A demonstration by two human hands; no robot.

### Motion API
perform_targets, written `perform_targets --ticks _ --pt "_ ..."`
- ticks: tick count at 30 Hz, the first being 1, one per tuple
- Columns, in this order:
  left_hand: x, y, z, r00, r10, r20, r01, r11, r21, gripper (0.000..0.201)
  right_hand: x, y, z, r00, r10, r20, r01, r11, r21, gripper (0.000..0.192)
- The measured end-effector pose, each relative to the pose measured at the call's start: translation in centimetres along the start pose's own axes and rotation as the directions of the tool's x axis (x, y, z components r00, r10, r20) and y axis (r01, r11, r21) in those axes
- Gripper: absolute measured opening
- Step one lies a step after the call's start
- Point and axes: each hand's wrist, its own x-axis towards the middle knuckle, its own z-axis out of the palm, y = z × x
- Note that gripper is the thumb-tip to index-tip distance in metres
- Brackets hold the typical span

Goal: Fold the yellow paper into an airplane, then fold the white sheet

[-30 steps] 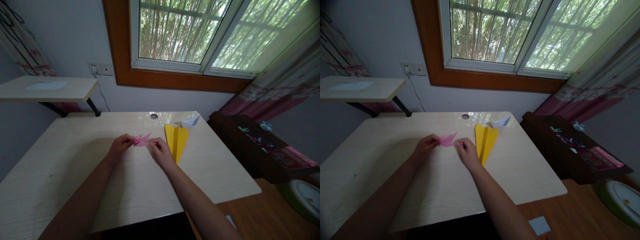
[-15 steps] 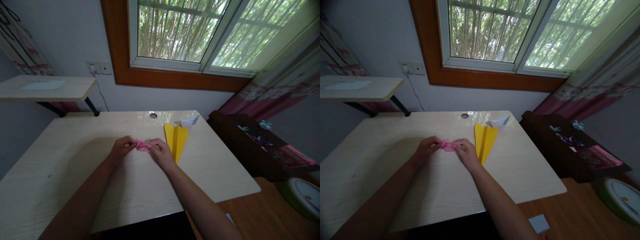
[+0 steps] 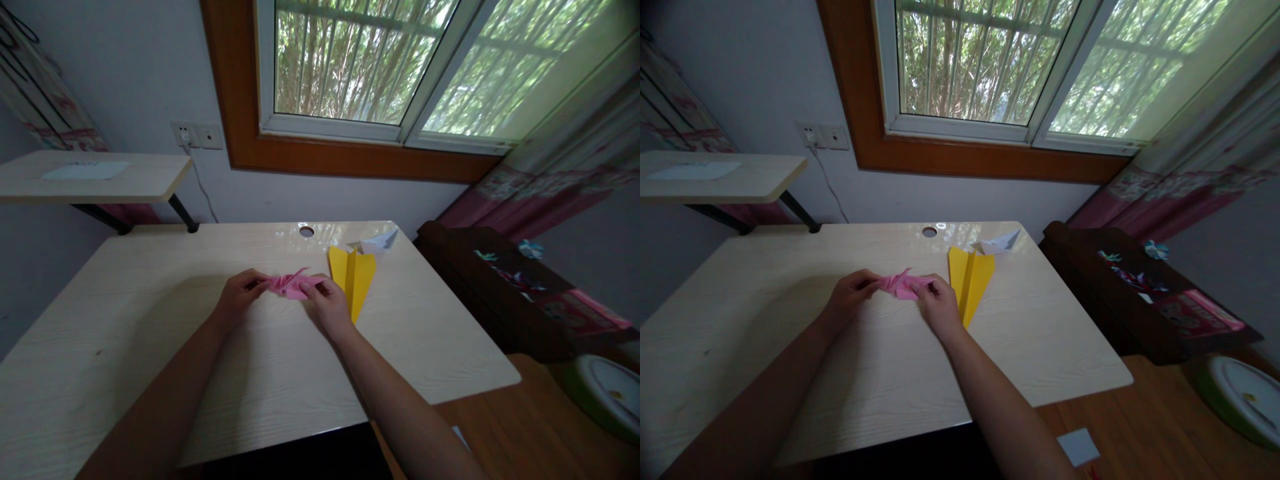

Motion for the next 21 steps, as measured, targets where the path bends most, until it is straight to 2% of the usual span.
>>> perform_targets --ticks 7,13,17,21 --pt "-0.4 -0.1 0.0 0.996 -0.085 0.000 0.085 0.993 -0.087 0.041 0.2 0.0 -0.1 0.993 0.107 -0.042 -0.106 0.994 0.026 0.030" --pt "-0.5 0.8 0.0 0.991 -0.078 0.107 0.100 0.971 -0.218 0.049 0.1 -0.2 0.1 0.988 0.153 0.024 -0.154 0.988 0.019 0.035" --pt "-0.3 0.7 0.1 0.981 -0.081 0.179 0.128 0.955 -0.267 0.054 0.0 0.0 0.3 0.991 0.121 0.055 -0.119 0.992 -0.043 0.034" --pt "-0.3 0.3 0.2 0.967 -0.076 0.244 0.141 0.955 -0.261 0.051 -0.3 0.1 0.5 0.994 0.028 0.110 -0.014 0.992 -0.127 0.029"
